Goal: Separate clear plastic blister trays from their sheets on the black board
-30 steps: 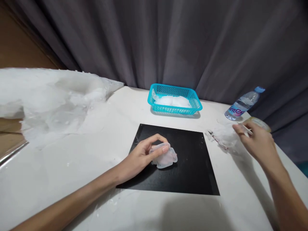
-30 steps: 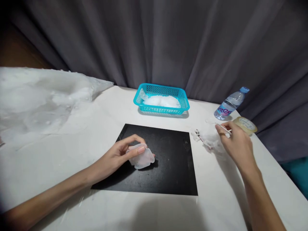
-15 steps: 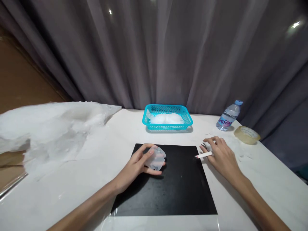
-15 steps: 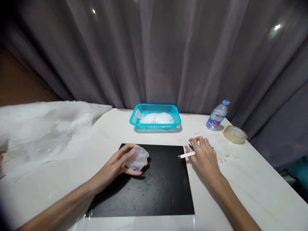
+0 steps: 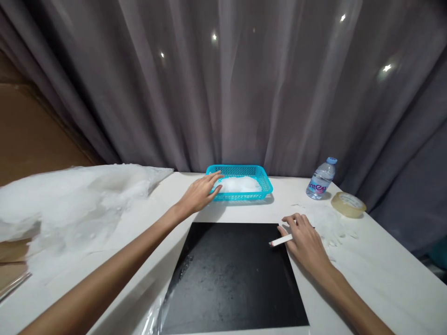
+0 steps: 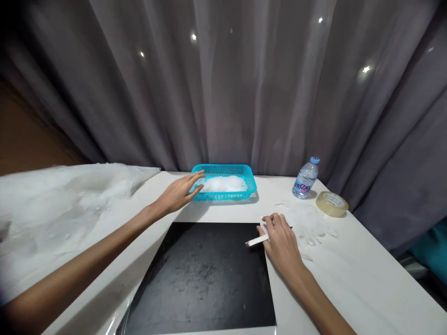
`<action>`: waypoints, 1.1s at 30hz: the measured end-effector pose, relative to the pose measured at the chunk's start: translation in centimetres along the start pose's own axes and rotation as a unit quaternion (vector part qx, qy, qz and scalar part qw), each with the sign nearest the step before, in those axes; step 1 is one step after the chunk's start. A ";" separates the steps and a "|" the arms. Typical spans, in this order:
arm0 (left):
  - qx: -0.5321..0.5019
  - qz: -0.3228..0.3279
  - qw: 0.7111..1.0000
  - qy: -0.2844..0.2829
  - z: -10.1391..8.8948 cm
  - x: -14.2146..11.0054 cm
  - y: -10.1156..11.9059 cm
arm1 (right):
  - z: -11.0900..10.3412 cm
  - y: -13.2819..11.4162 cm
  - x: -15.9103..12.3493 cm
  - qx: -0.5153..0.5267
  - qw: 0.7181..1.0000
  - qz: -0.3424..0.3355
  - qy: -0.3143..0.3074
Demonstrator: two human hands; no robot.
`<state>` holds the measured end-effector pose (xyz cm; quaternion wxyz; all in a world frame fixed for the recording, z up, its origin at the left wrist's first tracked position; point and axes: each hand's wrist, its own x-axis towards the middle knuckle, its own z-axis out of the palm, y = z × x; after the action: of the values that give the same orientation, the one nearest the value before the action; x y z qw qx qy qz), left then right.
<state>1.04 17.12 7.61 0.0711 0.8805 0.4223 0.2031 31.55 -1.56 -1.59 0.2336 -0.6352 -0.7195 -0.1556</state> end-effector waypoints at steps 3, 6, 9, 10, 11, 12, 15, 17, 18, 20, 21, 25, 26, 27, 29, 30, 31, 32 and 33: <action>0.089 -0.058 0.994 0.011 -2.3 -3.9 -3.6 | 0.1 -0.2 -0.2 0.002 1.000 -0.014 0.009; 0.166 -0.132 0.977 -0.001 -5.5 -8.4 -7.8 | 0.3 -0.9 -0.6 0.008 0.999 -0.037 0.008; 0.211 -0.193 0.958 -0.036 -7.8 -12.4 -11.1 | 0.6 -1.6 -1.0 0.025 0.998 -0.054 0.006; 0.218 -0.208 0.952 -0.048 -8.1 -13.5 -11.8 | 0.7 -1.8 -1.2 0.032 0.998 -0.057 0.005; 0.220 -0.221 0.948 -0.060 -8.3 -14.4 -12.3 | 0.8 -1.9 -1.3 0.038 0.998 -0.059 0.003; 0.220 -0.232 0.945 -0.071 -8.3 -15.1 -12.7 | 0.9 -2.0 -1.4 0.043 0.997 -0.060 0.003; 0.216 -0.252 0.939 -0.093 -7.7 -16.0 -13.1 | 1.3 -2.0 -1.5 0.054 0.997 -0.058 0.002; 0.221 -0.255 0.936 -0.097 -7.3 -15.9 -12.9 | 1.5 -2.0 -1.6 0.061 0.996 -0.060 0.004; 0.227 -0.256 0.935 -0.095 -7.2 -15.7 -12.7 | 1.6 -2.0 -1.6 0.065 0.996 -0.063 0.005; 0.238 -0.255 0.933 -0.083 -7.0 -15.4 -12.2 | 1.7 -2.1 -1.7 0.071 0.995 -0.067 0.007; 0.242 -0.254 0.934 -0.072 -7.0 -15.3 -11.8 | 1.7 -2.2 -1.7 0.075 0.995 -0.069 0.006; 0.233 -0.248 0.940 0.010 -7.3 -14.9 -9.6 | 1.3 -2.5 -1.6 0.094 0.993 -0.068 -0.001; 0.225 -0.248 0.942 0.037 -7.5 -14.8 -8.8 | 1.2 -2.5 -1.6 0.098 0.993 -0.065 -0.003; 0.214 -0.247 0.943 0.065 -7.9 -14.7 -8.0 | 1.1 -2.5 -1.5 0.102 0.993 -0.063 -0.005; 0.172 -0.234 0.950 0.115 -8.7 -14.2 -6.2 | 0.9 -2.6 -1.5 0.113 0.992 -0.059 -0.011; 0.134 -0.221 0.956 0.138 -9.1 -13.9 -5.3 | 0.8 -2.6 -1.4 0.119 0.991 -0.057 -0.014; 0.071 -0.199 0.964 0.163 -9.5 -13.6 -4.3 | 0.7 -2.7 -1.4 0.126 0.990 -0.055 -0.016; -0.143 -0.161 0.952 0.217 -9.9 -13.3 -3.3 | 0.6 -2.8 -1.4 0.133 0.989 -0.054 -0.017; -0.218 -0.141 0.940 0.220 -10.1 -12.9 -2.3 | 0.4 -3.0 -1.3 0.142 0.988 -0.052 -0.017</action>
<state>-12.04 8.11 12.23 0.1948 0.7079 0.4927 0.4671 28.67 -2.87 -2.44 0.3006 -0.5596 -0.7705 -0.0532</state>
